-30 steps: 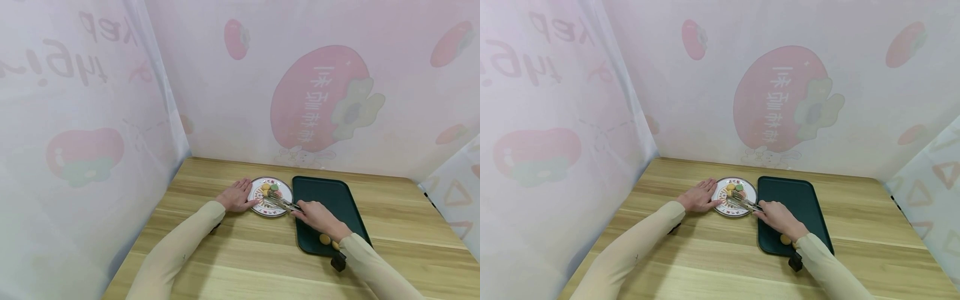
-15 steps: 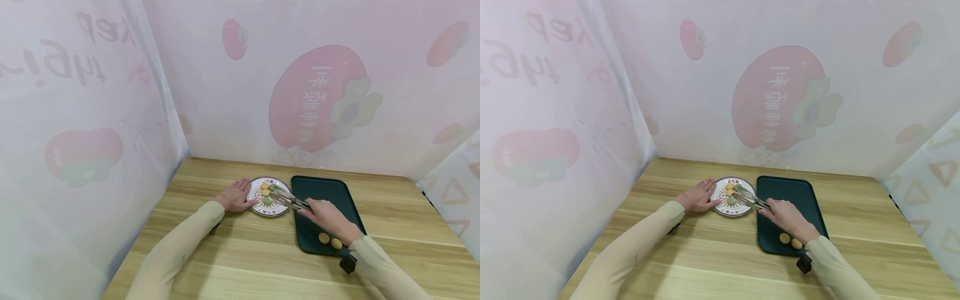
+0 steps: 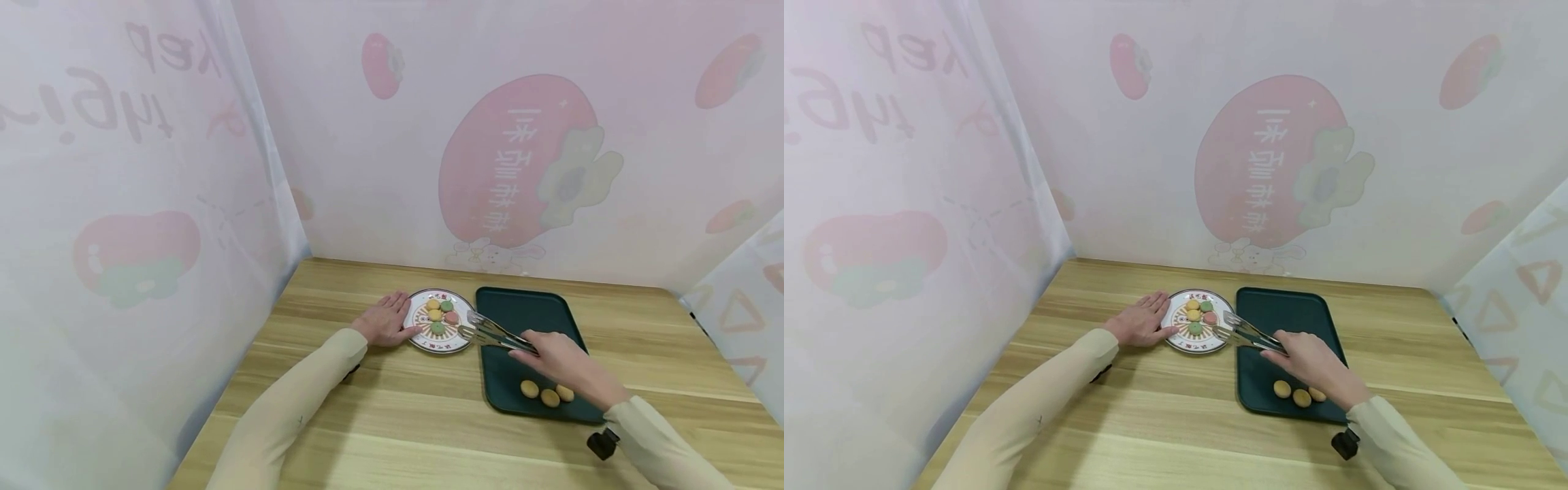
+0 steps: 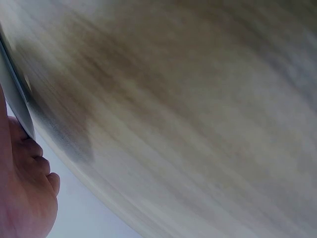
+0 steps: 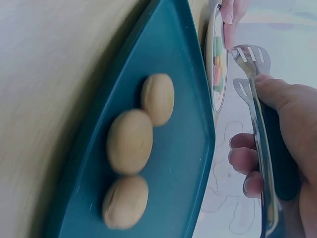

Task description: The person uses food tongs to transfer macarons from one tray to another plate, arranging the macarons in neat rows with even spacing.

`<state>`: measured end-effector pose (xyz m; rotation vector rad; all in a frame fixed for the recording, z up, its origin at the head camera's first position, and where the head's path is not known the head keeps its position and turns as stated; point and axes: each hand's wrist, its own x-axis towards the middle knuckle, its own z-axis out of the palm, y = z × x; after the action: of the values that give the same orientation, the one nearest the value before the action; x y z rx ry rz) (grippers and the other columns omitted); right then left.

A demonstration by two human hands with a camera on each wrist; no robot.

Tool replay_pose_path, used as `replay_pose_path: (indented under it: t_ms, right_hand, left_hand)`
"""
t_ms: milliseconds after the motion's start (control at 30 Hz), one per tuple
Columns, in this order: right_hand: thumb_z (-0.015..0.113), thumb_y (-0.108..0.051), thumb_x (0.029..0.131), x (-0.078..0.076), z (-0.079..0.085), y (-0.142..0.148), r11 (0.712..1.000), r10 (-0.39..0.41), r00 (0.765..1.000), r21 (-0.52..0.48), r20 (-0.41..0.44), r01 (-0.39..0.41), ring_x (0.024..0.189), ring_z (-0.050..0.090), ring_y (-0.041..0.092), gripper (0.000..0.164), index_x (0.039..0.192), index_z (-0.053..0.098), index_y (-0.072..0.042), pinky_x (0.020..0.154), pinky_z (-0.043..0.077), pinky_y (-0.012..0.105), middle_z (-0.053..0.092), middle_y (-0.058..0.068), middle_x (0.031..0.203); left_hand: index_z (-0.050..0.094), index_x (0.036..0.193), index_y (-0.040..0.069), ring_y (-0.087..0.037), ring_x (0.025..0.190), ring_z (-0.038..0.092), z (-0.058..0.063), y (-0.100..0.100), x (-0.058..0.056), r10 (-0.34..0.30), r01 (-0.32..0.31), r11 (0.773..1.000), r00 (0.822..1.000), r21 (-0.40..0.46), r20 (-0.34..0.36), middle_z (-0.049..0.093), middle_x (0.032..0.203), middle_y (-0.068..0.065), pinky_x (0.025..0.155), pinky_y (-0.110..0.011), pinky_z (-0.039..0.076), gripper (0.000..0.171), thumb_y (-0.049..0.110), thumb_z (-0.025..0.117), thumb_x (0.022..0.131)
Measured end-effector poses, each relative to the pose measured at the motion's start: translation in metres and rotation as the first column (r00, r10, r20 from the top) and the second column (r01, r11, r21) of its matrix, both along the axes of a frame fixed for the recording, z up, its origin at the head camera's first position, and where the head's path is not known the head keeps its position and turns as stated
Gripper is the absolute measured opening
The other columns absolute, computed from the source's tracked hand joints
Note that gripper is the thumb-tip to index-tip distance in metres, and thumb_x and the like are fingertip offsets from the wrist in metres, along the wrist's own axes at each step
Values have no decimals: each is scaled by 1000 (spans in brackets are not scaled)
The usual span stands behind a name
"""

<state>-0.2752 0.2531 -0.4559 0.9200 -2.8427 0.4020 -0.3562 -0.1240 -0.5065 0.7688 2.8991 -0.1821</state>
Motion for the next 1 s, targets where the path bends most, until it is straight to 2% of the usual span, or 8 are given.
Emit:
replay_pose_path:
  t_ms: [200, 467, 600, 700, 833, 1000]
  right_hand:
    - [70, -32, 91, 10, 3, 17, 999, 49, 997, -7, -58, -49, 46, 31, -5, 21, 86, 60, -14, 47, 32, 16, 43, -16, 58]
    - [69, -32, 91, 22, 12, 40, 999, 42, 998, 10, -52, -42, 47, 35, -9, 27, 99, 65, -7, 48, 36, 17, 51, -16, 62]
    - [71, -31, 90, 29, 16, 51, 999, 47, 997, 29, -63, -45, 46, 34, -10, 30, 102, 66, -4, 47, 36, 17, 48, -18, 60]
    - [74, -30, 87, 35, 17, 58, 998, 45, 995, 42, -92, -41, 45, 32, -10, 29, 100, 66, -5, 45, 34, 16, 45, -18, 57]
    - [76, -30, 85, 41, 18, 65, 997, 48, 992, 58, -115, -42, 47, 33, -10, 26, 96, 66, -8, 44, 32, 16, 48, -17, 60]
    - [74, -33, 87, 44, 14, 71, 996, 47, 996, 75, -78, -41, 47, 32, -10, 24, 96, 66, -12, 44, 31, 15, 47, -20, 60]
  left_hand:
    - [15, 156, 0, -28, 154, 12, 0, -1, 1, 5, -5, 1000, 1000, 15, 0, 14, 165, -16, 126, -39, 16, 93, 71, 18, 96]
    - [16, 156, -1, -30, 153, 14, 4, 1, 2, -12, 12, 1000, 1000, 11, -16, 16, 164, -17, 125, -40, 17, 91, 69, 19, 97]
    - [18, 155, -2, -31, 153, 15, 5, 1, 3, -15, 16, 1000, 1000, 24, -16, 16, 164, -18, 125, -41, 18, 91, 69, 21, 98]
    - [18, 155, -2, -30, 153, 15, 5, 1, 3, -18, 19, 1000, 1000, 16, -15, 16, 164, -18, 125, -41, 18, 92, 69, 21, 97]
    - [17, 156, -1, -29, 153, 14, 3, 1, 3, -12, 12, 1000, 1000, 5, -9, 15, 164, -17, 125, -40, 18, 94, 72, 18, 96]
    - [17, 156, -1, -29, 153, 14, 2, 0, 3, -14, 14, 1000, 1000, 7, -20, 17, 164, -17, 125, -40, 18, 93, 71, 18, 96]
